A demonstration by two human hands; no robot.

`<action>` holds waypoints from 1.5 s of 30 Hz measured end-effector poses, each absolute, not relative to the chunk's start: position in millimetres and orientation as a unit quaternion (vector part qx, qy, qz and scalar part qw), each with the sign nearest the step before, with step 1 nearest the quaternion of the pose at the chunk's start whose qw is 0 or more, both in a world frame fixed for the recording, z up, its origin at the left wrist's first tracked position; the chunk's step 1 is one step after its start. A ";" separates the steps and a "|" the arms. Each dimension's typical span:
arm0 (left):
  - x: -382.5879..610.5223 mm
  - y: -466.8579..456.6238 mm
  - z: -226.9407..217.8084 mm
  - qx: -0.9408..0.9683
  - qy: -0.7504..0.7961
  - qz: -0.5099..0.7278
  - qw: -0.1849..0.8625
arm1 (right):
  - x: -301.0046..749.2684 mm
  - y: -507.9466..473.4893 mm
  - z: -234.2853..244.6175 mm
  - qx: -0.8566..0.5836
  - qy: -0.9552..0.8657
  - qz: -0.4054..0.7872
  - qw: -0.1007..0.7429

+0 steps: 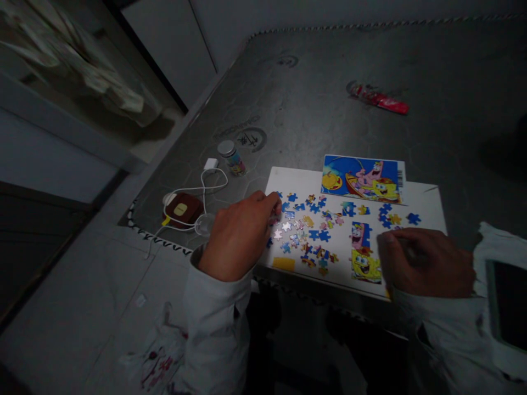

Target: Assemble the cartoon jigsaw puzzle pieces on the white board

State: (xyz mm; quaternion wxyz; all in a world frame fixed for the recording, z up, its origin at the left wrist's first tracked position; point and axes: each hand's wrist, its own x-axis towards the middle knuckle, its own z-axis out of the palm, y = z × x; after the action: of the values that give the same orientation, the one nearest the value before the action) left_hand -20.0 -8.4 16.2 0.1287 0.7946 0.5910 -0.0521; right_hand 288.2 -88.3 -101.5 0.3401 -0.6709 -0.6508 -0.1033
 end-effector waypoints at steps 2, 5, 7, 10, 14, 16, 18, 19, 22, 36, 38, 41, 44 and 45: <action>-20.2 -8.5 16.2 0.795 0.590 -0.052 0.134 | 288.4 -87.8 -101.1 -0.663 -0.658 -0.109 0.341; -20.1 -8.4 16.7 0.796 0.586 -0.050 0.139 | 288.8 -87.7 -101.4 -0.651 -0.664 -0.116 0.349; -19.7 -8.2 17.0 0.795 0.588 -0.047 0.138 | 289.1 -87.9 -101.3 -0.651 -0.665 -0.119 0.346; -19.4 -7.8 17.1 0.793 0.593 -0.039 0.136 | 289.0 -88.5 -100.3 -0.657 -0.665 -0.111 0.337; -19.8 -7.8 17.2 0.792 0.594 -0.045 0.130 | 287.6 -89.7 -99.6 -0.666 -0.656 -0.098 0.341; -19.7 -7.7 17.3 0.792 0.594 -0.052 0.129 | 287.1 -90.0 -100.6 -0.673 -0.650 -0.096 0.340; -19.2 -7.4 17.1 0.789 0.597 -0.057 0.131 | 287.2 -89.9 -102.0 -0.673 -0.648 -0.096 0.343; -18.8 -7.1 17.0 0.788 0.598 -0.058 0.134 | 287.5 -89.7 -102.6 -0.672 -0.648 -0.097 0.345; -17.0 -7.0 16.2 0.790 0.593 -0.059 0.144 | 288.4 -89.0 -103.6 -0.670 -0.651 -0.097 0.344; -9.5 -8.6 8.4 0.805 0.546 -0.084 0.215 | 289.0 -88.9 -101.8 -0.667 -0.654 -0.088 0.346; -8.9 -6.2 7.3 0.800 0.548 -0.089 0.227 | 288.2 -88.7 -101.4 -0.671 -0.651 -0.087 0.343; -7.1 -1.7 5.9 0.793 0.556 -0.089 0.230 | 287.1 -88.8 -102.0 -0.659 -0.654 -0.111 0.353; -6.2 2.2 4.9 0.784 0.568 -0.094 0.233 | 287.6 -88.1 -102.9 -0.657 -0.655 -0.111 0.356; -6.5 3.1 4.7 0.780 0.572 -0.094 0.238 | 288.4 -87.5 -103.4 -0.657 -0.657 -0.108 0.354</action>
State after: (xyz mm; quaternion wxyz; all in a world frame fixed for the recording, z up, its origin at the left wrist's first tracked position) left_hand -6.5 3.1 4.7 0.2376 0.7796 0.5718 -0.0944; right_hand 288.4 -87.5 -103.4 0.3545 -0.6566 -0.6570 -0.1078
